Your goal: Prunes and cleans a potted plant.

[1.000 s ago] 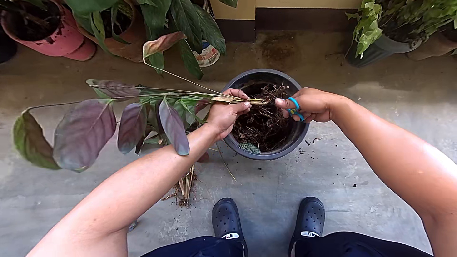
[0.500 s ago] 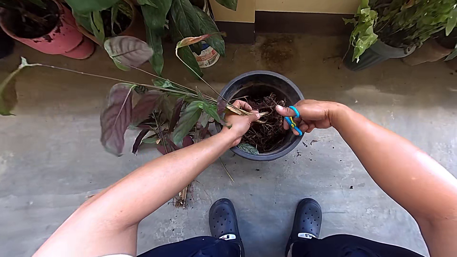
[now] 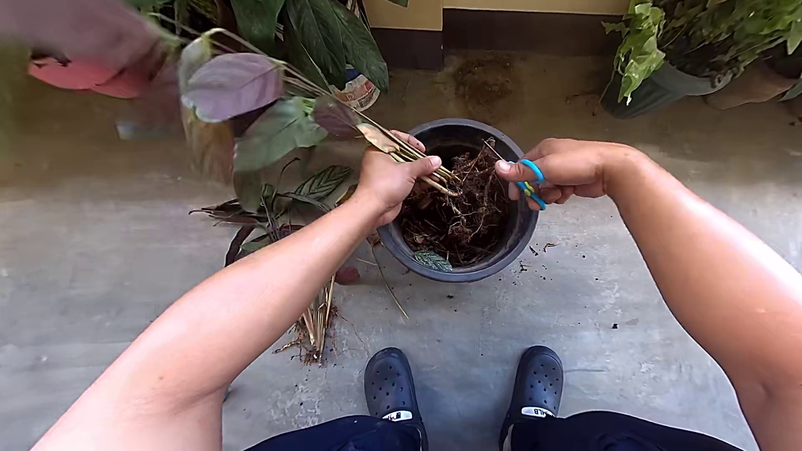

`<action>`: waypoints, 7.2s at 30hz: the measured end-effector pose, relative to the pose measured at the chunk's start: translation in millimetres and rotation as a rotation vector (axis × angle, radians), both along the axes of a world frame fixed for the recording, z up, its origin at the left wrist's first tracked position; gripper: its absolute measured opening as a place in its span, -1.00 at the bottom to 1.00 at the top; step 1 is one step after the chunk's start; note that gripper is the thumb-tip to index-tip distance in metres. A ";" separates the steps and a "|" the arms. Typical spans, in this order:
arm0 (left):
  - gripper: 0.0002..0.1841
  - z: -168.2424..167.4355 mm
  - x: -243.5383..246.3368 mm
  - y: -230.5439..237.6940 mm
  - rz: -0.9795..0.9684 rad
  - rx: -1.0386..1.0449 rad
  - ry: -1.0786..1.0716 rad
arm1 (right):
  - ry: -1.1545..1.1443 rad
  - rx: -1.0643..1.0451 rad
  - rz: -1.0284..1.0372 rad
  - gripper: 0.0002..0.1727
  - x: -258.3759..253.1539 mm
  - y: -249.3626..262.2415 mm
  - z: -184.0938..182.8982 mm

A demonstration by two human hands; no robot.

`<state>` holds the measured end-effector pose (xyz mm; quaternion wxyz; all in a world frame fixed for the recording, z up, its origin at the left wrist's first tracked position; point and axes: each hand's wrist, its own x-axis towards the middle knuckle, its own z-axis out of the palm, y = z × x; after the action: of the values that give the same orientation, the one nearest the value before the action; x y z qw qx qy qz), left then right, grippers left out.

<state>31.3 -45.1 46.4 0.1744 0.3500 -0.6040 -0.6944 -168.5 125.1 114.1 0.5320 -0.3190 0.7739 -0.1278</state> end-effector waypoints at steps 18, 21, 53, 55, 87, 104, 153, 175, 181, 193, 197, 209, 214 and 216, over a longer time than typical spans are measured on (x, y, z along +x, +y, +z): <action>-0.68 4.4 9.8 1.7 0.029 0.395 -0.202 | 0.242 0.082 0.281 -0.37 2.0 15.9 10.9; -0.77 -3.2 -1.4 7.7 0.026 0.413 -0.197 | 0.188 0.060 0.332 -0.38 15.1 10.4 5.5; -0.89 46.7 -9.3 22.6 -0.147 0.120 -0.053 | 0.659 0.077 0.626 -0.39 53.2 -25.0 -3.3; -0.90 45.8 -7.9 20.1 -0.134 0.122 -0.064 | 0.659 0.064 0.641 -0.42 53.4 -24.3 -5.0; -0.72 46.9 93.0 4.9 -0.851 -1.145 -0.325 | 0.545 0.099 0.548 -0.32 3.0 26.3 9.7; -0.69 54.0 -21.9 -2.1 -0.675 -1.268 -0.353 | 0.544 -0.013 0.400 -0.32 -25.7 59.2 21.7; -0.75 30.6 5.5 16.8 -0.378 -0.539 -0.525 | 0.372 -0.597 -0.009 -0.13 56.8 -15.1 -50.4; -0.70 31.2 12.1 25.9 -0.462 -0.109 -0.631 | 0.317 -0.432 -0.041 -0.18 57.3 -11.9 -57.1; -0.73 29.9 19.1 24.8 -0.512 -0.046 -0.576 | 0.224 -0.375 -0.001 -0.19 46.1 -5.0 -57.7; -0.64 23.1 30.6 26.8 -0.413 0.387 -0.368 | -0.161 -0.343 -0.355 -0.35 48.2 -2.9 -69.6; -0.72 19.3 21.2 29.7 -0.391 0.187 -0.486 | 0.007 -0.348 -0.282 -0.27 55.3 -6.9 -73.2; -0.77 31.0 21.9 24.7 -0.306 0.366 -0.497 | 0.504 -0.419 0.259 -0.18 56.5 -30.7 -51.2; -0.81 39.6 24.9 12.3 -0.438 0.242 -0.560 | 0.508 -0.386 0.270 -0.22 53.2 -31.4 -50.6; -0.81 44.2 26.1 4.3 -0.514 0.140 -0.608 | 0.525 -0.375 0.281 -0.20 50.6 -31.9 -48.8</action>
<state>57.4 -40.8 90.6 -0.2160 0.3879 -0.6470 -0.6199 -118.0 93.2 65.3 0.2595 -0.5367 0.7957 -0.1070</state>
